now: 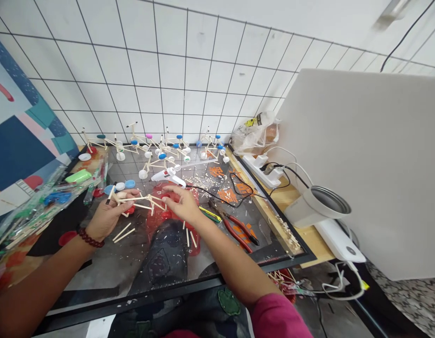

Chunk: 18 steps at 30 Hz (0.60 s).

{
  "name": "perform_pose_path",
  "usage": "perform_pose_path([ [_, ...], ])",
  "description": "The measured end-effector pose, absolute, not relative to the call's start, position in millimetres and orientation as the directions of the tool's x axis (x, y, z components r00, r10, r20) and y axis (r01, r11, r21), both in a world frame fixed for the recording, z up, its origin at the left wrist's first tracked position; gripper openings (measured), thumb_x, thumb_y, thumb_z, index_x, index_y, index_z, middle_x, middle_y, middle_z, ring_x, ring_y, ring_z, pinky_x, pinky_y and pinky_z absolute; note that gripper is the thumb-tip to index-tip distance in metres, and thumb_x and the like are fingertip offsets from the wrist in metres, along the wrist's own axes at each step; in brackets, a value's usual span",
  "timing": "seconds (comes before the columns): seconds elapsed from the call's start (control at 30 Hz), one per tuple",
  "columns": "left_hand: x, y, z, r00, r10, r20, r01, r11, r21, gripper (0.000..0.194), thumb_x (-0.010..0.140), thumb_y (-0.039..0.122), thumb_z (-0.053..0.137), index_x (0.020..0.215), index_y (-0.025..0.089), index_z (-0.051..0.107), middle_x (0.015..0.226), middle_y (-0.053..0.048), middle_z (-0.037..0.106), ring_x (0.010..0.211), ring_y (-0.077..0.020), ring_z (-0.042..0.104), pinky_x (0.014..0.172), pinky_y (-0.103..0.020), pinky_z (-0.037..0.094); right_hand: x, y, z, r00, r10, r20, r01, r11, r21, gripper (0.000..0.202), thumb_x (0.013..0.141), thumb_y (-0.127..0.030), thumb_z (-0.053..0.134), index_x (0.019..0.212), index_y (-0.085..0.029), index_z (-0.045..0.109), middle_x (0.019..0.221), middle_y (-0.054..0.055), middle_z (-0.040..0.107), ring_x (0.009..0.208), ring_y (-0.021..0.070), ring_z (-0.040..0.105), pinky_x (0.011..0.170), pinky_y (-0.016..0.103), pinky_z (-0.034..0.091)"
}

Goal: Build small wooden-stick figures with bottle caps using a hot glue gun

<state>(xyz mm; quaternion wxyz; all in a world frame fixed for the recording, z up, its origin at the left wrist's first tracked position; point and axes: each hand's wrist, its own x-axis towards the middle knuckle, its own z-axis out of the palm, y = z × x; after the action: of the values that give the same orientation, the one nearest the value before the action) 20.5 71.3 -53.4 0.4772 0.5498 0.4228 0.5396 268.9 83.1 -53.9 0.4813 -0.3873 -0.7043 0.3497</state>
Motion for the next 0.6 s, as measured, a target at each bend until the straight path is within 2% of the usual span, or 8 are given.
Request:
perform_pose_path([
  [0.2,20.3,71.7,-53.4,0.062,0.977,0.206,-0.022,-0.205,0.978,0.018,0.074,0.036,0.078,0.075,0.019,0.071,0.112,-0.010,0.071,0.110,-0.0277,0.062,0.099,-0.042,0.047,260.8,75.5,-56.5,-0.283,0.855,0.434,0.269,0.505,-0.820,0.042,0.078,-0.034,0.076,0.117,-0.021,0.069,0.119,0.009,0.072,0.109,0.0228,0.067,0.100,0.042,0.050],
  [0.37,20.6,71.4,-53.2,0.050,0.979,0.200,-0.032,-0.199,0.980,0.018,0.074,0.035,0.079,0.074,0.019,0.071,0.112,-0.010,0.072,0.108,-0.0270,0.063,0.096,-0.041,0.048,259.2,75.6,-56.9,-0.374,0.791,0.484,0.344,0.603,-0.720,0.030,0.083,-0.027,0.072,0.113,-0.023,0.072,0.116,0.009,0.074,0.115,0.0229,0.065,0.108,0.045,0.044],
  [0.6,19.9,72.7,-55.4,0.081,0.979,0.189,-0.086,-0.182,0.979,0.016,0.074,0.033,0.079,0.076,0.019,0.072,0.115,-0.010,0.071,0.112,-0.0262,0.061,0.101,-0.040,0.045,260.1,77.9,-58.7,-0.373,0.775,0.509,0.361,0.627,-0.690,0.026,0.083,-0.026,0.073,0.110,-0.023,0.073,0.113,0.008,0.075,0.114,0.0231,0.066,0.107,0.046,0.043],
])
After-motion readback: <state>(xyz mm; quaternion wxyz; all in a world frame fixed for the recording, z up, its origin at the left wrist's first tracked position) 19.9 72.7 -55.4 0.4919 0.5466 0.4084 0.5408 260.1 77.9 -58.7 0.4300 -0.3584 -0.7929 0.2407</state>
